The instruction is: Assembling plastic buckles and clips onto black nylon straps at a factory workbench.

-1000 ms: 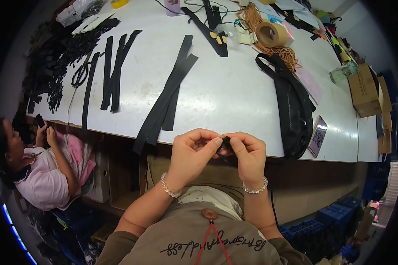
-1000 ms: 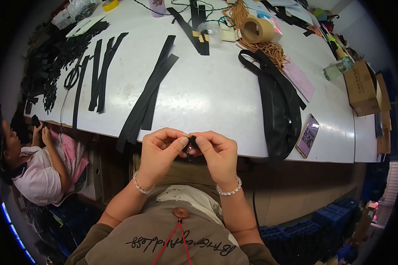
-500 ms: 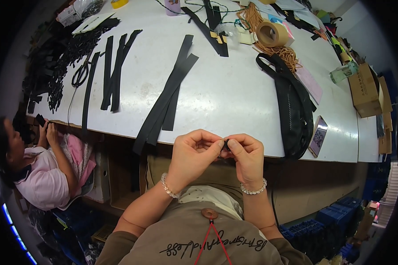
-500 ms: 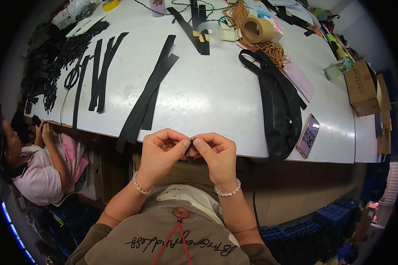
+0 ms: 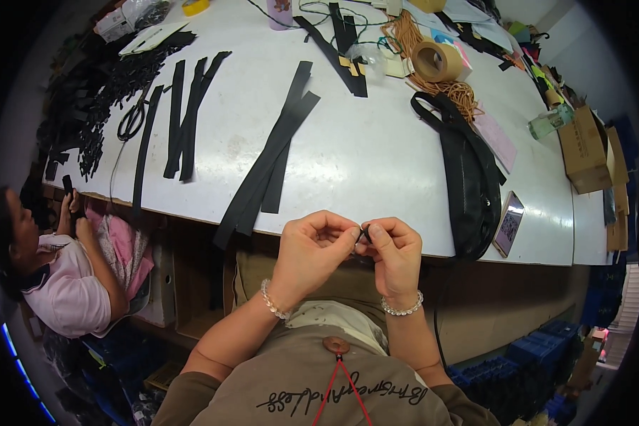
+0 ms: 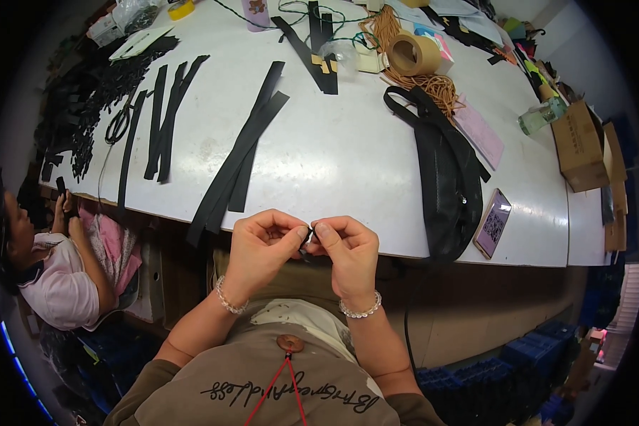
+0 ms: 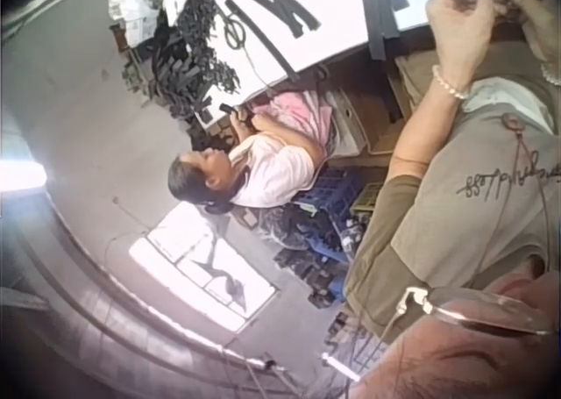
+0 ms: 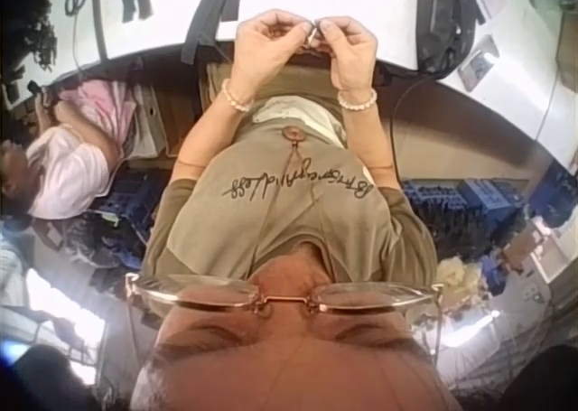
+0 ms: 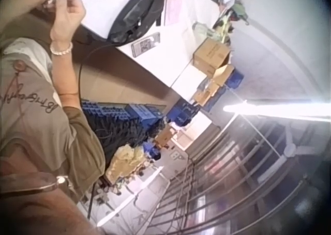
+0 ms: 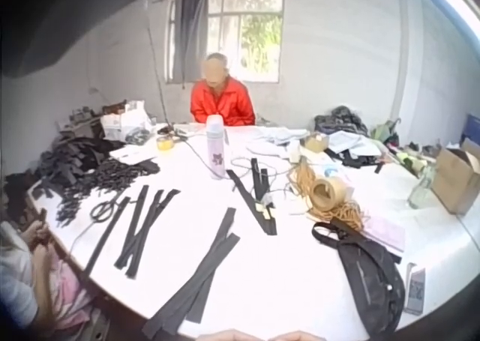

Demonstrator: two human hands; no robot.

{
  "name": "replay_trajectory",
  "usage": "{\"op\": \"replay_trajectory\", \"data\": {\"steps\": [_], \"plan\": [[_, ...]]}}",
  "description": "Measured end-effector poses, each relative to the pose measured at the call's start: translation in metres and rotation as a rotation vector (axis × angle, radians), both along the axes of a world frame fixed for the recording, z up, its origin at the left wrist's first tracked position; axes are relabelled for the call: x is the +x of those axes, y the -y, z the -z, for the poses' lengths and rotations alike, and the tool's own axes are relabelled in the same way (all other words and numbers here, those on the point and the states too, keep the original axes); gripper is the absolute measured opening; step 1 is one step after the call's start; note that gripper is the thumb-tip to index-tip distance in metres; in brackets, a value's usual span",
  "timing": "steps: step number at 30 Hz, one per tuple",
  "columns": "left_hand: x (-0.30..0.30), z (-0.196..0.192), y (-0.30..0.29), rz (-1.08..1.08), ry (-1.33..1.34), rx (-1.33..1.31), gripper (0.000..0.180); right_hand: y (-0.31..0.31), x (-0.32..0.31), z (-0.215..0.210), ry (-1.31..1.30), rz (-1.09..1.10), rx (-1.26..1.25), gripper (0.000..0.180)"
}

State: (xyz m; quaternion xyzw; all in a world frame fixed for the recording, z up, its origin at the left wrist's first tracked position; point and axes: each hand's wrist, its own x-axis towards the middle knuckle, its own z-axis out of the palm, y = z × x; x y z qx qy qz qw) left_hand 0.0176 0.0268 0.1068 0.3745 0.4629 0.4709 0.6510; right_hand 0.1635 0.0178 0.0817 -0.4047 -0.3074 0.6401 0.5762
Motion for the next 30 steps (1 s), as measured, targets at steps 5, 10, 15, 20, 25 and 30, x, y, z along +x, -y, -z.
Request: {"op": "replay_trajectory", "data": {"steps": [5,10,15,20,25,30], "plan": [[0.0,0.0,-0.001,-0.013,0.017,0.021,0.007,-0.001,-0.002,-0.002,0.033,0.011,0.035,0.009],[0.0,-0.001,-0.002,-0.016,0.03,0.015,0.007,-0.001,-0.003,-0.003,0.049,0.024,0.055,0.009],[0.0,-0.002,-0.001,-0.016,0.013,0.031,0.008,-0.001,-0.003,-0.001,-0.014,0.036,0.026,0.01],[0.002,-0.003,-0.001,-0.025,0.02,0.031,0.007,-0.002,-0.005,-0.002,0.05,0.034,0.065,0.009],[0.003,0.0,0.001,-0.027,-0.065,0.079,0.006,-0.005,0.001,-0.008,0.167,-0.008,0.14,0.005],[0.004,0.005,0.007,-0.083,-0.095,0.136,0.008,-0.005,0.001,-0.013,0.367,-0.068,0.231,0.004]]}}
